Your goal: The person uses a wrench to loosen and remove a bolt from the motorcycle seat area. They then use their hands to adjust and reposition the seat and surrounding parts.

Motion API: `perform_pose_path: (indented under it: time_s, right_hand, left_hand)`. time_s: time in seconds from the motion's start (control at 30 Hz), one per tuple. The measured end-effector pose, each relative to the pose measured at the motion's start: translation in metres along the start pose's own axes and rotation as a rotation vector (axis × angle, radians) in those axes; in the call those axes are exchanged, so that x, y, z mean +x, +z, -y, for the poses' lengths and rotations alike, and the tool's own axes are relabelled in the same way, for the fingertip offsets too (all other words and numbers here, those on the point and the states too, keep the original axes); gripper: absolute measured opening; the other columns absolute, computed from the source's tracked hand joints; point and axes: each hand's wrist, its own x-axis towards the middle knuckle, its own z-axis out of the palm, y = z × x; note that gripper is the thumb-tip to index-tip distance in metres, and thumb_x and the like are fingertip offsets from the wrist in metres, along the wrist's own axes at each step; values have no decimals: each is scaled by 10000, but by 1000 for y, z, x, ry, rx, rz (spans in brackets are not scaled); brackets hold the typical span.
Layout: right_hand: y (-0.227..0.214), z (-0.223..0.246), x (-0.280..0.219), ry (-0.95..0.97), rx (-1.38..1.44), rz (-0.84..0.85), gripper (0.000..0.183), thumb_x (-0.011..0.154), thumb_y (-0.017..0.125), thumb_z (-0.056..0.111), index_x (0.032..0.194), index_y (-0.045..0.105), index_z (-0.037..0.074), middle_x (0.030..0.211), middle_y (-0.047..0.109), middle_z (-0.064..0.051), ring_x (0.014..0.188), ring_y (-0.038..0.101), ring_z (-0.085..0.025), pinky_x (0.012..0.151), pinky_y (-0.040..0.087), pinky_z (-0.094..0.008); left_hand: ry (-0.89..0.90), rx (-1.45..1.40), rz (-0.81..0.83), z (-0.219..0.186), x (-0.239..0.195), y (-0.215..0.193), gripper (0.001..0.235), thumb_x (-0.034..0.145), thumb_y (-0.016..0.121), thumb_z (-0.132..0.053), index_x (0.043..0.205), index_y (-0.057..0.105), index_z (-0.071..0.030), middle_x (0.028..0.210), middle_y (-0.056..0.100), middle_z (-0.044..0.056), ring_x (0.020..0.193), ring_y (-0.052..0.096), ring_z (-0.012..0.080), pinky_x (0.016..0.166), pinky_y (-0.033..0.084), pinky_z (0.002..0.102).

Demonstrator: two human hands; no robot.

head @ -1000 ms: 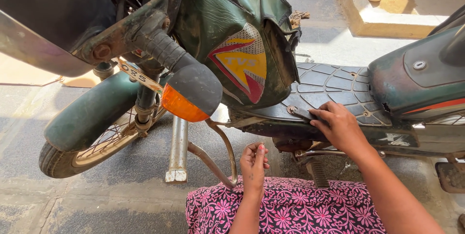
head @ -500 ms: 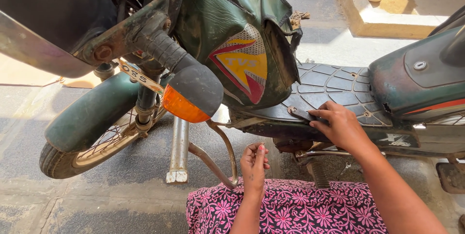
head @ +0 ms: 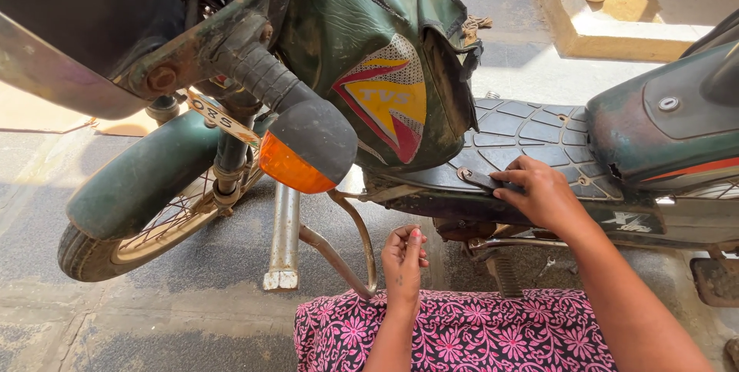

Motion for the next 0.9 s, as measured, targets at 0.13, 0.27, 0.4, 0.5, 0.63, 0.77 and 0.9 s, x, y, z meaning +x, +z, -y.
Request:
perform_pose_path:
  time_s: [0.13,0.27,0.4,0.5,0.63,0.77,0.9]
  right_hand:
    - [0,-9,10,-9,13,51,347,812,795,281,1153,790,216,1043,694,-37,957,669,-263,836,539,-397]
    - [6,-24,23,-121,48,24,340,805,802,262,1140,799,203,1051,699,-53,1003,658,-271,850,537,-401]
    - [0,-25,32,-145,117,89,360,775,822,250,1133,802,218,1060,702,-40,1004,657,-253,857,540,-387]
    - [-1,-26,34,-167,128,104,363,777,818,250,1139,802,235,1062,699,-28,1005,655,-241,856,541,-381]
    - [2,-30,30,-210,129,39,369,779,818,259,1148,809,258,1069,687,-31,1047,631,-242,890,524,-386]
    - [2,-50,15,-185,64,-73,370,771,840,279,1137,798,245,1075,693,-23,1080,606,-251,953,506,-387]
    - [2,-80,2,-120,95,-184,421,726,851,266,1143,797,242,1133,688,-28,1108,576,-258,988,485,-394]
  left_hand:
    - [1,-2,-2,0,0,0,225,982,667,-260,1081,690,-59,884,663,4,690,552,46,584,495,214]
    - [7,-10,8,0,-1,1,220,982,667,-254,1081,688,-58,888,665,3,689,547,46,582,490,215]
    - [-6,4,9,0,-2,1,219,984,658,-256,1084,687,-63,890,664,2,692,551,46,582,492,217]
    - [-3,-3,9,1,-1,1,220,984,656,-254,1089,687,-63,893,663,4,696,552,46,585,493,217]
    - [1,-7,6,2,0,0,225,985,658,-250,1086,687,-51,892,660,7,699,553,51,587,496,224]
    - [2,-14,1,-3,-2,-2,227,986,659,-252,1094,685,-55,896,657,1,703,550,49,592,497,223]
    - [-8,-31,-10,0,-2,-6,228,988,663,-253,1104,678,-58,901,659,1,706,547,47,596,489,216]
